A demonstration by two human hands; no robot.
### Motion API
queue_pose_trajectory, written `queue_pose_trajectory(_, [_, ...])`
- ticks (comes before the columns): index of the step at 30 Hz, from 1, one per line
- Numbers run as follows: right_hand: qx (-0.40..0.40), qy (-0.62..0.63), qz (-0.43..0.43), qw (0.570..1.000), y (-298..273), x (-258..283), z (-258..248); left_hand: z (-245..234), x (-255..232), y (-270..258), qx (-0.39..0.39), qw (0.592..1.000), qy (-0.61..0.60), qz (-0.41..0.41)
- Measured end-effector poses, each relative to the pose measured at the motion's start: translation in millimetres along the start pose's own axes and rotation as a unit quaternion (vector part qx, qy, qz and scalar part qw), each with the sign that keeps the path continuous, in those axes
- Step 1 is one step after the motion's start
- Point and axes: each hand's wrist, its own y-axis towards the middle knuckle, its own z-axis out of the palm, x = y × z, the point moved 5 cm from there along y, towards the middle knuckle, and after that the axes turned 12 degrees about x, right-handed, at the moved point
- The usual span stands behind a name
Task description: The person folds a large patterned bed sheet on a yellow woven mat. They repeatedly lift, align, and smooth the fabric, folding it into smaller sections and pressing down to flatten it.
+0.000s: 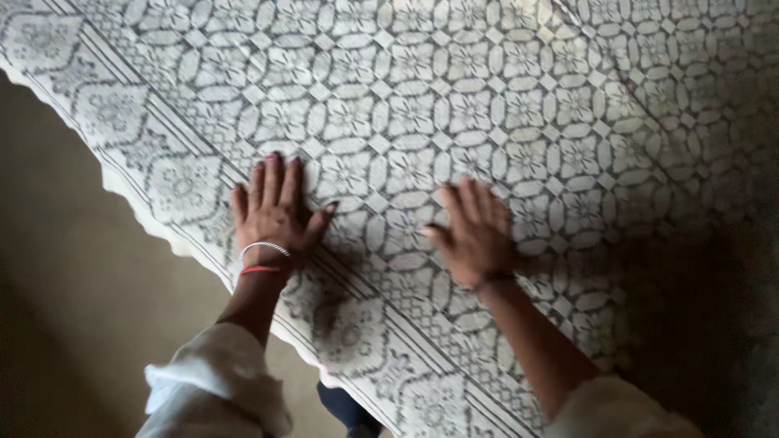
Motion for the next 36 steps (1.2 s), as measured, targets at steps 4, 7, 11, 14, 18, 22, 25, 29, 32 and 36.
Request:
queue_pose_trajectory(4, [-0.044,0.051,0.05,0.997,-14.1,-17.0,-8.4,-14.7,44.5,17.9,-0.004,1.0,0.004,-0.026])
queue_pose_trajectory(7, [-0.069,0.04,0.05,0.996,-15.7,-16.7,-6.6,-16.4,53.3,23.8,-0.03,0.999,-0.009,-0.019])
queue_pose_trajectory(11, [-0.127,0.025,0.028,0.991,-17.0,-15.5,-3.2,-13.8,53.1,20.6,-0.028,0.999,-0.004,-0.029])
queue_pose_trajectory(14, [-0.156,-0.007,0.03,0.987,-14.8,-9.5,-6.8,-14.4,53.4,23.3,-0.02,0.999,0.007,-0.031])
queue_pose_trajectory(18, [-0.178,-0.023,0.091,0.979,23.2,27.9,-20.5,-13.4,52.0,23.1,-0.022,0.999,-0.006,-0.028])
queue_pose_trajectory(22, [-0.091,0.153,0.002,0.984,80.8,124.7,-25.7,-17.8,46.6,41.9,-0.047,0.999,0.001,0.025])
queue_pose_trajectory(25, [-0.059,0.044,-0.089,0.993,123.2,191.7,-32.7,-22.3,37.6,82.0,-0.035,0.997,0.01,0.062])
queue_pose_trajectory(29, [0.046,0.027,-0.071,0.996,178.1,181.3,-43.3,-32.0,50.2,126.2,0.024,0.998,0.016,0.051])
queue_pose_trajectory(32, [0.121,-0.013,-0.026,0.992,192.7,129.1,-54.0,-48.0,82.0,148.6,0.041,0.998,0.04,0.008])
queue_pose_trajectory(36, [0.055,-0.002,0.013,0.998,197.4,78.5,-68.5,-70.2,133.0,148.5,-0.002,0.997,0.013,-0.076])
